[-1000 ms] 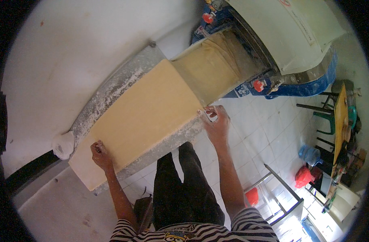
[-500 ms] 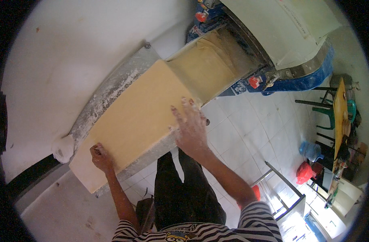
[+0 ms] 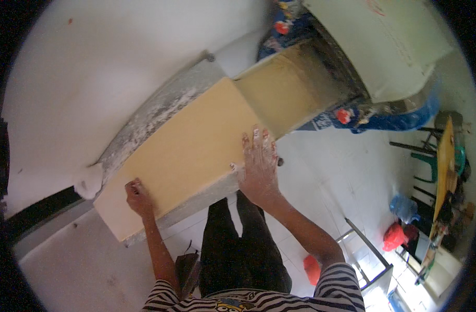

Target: The person feeds a sheet of dough through a dough sheeter multiple times, dusting it with flour between passes. Then the person uses a round metal cutter to cut circular pieces from the sheet on a stainless steel table.

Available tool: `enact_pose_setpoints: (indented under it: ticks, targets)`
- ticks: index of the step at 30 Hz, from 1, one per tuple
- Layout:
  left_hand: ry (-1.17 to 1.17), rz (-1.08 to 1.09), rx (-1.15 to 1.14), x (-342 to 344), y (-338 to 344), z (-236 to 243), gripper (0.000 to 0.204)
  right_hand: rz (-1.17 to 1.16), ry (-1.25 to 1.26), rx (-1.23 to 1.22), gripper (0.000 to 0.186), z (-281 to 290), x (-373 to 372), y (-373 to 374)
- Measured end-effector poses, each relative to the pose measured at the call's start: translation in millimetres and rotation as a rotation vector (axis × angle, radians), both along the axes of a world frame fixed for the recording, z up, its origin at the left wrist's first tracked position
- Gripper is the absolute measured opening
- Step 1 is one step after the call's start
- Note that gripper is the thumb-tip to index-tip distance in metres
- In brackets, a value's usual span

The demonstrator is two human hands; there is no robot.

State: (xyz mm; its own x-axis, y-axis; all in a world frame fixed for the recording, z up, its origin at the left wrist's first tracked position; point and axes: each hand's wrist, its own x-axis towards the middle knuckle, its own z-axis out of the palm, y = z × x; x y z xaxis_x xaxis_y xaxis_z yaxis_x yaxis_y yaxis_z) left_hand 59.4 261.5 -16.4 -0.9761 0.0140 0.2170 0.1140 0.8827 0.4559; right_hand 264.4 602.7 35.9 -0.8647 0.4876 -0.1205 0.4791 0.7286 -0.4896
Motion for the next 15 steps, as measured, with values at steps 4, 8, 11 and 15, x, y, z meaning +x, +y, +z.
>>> enact_pose_setpoints:
  ticks: [4,8,11,15]
  targets:
    - [-0.043,0.029,-0.012,4.0,-1.6,3.5,0.033,-0.028,0.08,-0.012,0.084,3.0,-23.7,-0.3]
    - [-0.039,0.024,0.007,2.1,-0.6,7.7,0.035,-0.116,0.124,-0.011,0.08,6.2,-26.1,-7.7]
    - [-0.117,0.042,-0.003,0.3,-1.1,11.6,0.034,-0.223,0.2,-0.083,0.066,7.3,-18.7,-21.1]
    - [-0.027,-0.048,0.023,-5.0,-4.2,19.6,0.029,-0.288,0.39,-0.205,0.035,4.7,-6.6,-40.8]
